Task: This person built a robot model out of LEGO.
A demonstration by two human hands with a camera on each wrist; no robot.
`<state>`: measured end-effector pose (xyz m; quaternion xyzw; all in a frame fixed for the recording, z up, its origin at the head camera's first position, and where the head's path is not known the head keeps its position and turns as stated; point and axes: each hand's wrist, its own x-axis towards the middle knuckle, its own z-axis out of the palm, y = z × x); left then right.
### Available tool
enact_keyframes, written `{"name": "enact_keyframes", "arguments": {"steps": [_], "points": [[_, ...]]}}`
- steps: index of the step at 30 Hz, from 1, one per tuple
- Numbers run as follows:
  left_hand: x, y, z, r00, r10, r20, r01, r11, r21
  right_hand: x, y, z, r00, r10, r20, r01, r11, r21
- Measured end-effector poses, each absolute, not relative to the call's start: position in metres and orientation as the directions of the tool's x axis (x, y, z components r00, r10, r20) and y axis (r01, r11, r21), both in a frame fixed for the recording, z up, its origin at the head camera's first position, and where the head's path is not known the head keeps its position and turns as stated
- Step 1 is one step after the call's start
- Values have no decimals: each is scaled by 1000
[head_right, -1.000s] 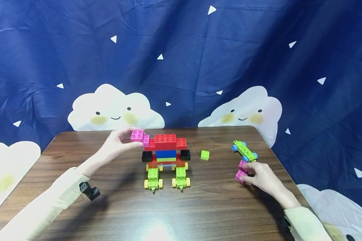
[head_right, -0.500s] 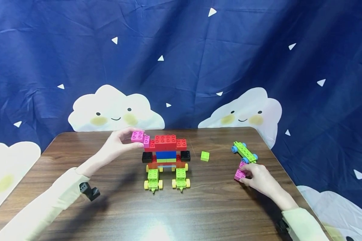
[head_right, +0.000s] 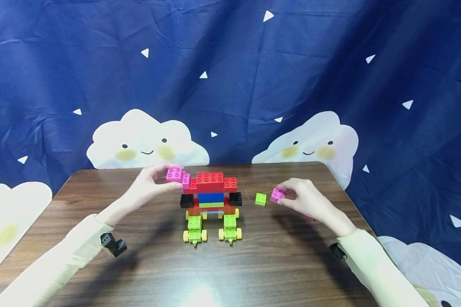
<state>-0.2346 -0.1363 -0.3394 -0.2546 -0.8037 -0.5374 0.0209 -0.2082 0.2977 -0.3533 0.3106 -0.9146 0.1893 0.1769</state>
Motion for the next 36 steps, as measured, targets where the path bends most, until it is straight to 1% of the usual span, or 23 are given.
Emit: {"name": "enact_keyframes", "arguments": {"steps": [8, 16, 22, 29, 36], "points": [[-234, -137, -339, -868, 387, 312, 439, 302, 846, -219, 257, -308, -725, -535, 434, -669, 697, -258], [-234, -136, -338, -867, 390, 309, 434, 291, 853, -223, 228, -285, -718, -582, 381, -692, 656, -302], [-234, -136, -338, -868, 390, 307, 433, 292, 853, -226, 217, -276, -699, -624, 348, -715, 611, -340], [-234, -136, -338, -869, 389, 306, 431, 291, 855, -228, 212, -276, -692, -659, 295, -715, 571, -404], [-235, -139, -340, -863, 398, 311, 443, 300, 845, -231, 210, -279, -670, -685, 287, -733, 548, -402]]}}
